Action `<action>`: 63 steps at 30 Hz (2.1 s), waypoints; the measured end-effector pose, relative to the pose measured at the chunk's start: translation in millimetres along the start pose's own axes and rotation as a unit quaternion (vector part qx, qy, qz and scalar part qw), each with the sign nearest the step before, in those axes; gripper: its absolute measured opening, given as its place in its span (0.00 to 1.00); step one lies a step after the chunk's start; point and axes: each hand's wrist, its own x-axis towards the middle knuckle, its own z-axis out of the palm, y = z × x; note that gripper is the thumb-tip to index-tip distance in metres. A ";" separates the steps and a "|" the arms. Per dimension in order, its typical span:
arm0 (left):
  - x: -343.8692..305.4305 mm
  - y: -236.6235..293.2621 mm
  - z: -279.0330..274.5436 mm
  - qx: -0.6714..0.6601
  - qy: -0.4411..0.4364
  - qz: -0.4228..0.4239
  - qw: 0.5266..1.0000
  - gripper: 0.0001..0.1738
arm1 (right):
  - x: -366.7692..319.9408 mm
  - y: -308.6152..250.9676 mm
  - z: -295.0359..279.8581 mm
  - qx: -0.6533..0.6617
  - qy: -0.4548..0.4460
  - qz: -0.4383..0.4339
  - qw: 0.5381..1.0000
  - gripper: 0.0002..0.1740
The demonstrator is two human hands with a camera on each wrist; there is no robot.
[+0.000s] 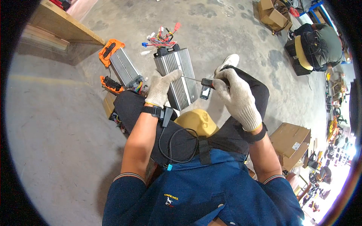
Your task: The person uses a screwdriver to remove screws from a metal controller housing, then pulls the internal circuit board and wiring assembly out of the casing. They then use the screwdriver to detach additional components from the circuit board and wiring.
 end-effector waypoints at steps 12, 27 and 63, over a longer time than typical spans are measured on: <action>2.9 -1.9 -7.1 0.039 -0.033 0.034 0.998 0.23 | 10.5 -6.8 -6.4 -0.027 -0.081 0.154 0.984 0.18; 6.1 -3.4 -7.7 0.053 -0.040 0.007 0.998 0.23 | 8.9 -13.3 -2.4 -0.016 -0.010 0.042 0.999 0.10; 6.5 -3.5 -5.2 0.064 -0.025 0.004 0.998 0.25 | 3.8 4.0 0.8 -0.002 0.031 -0.006 0.999 0.17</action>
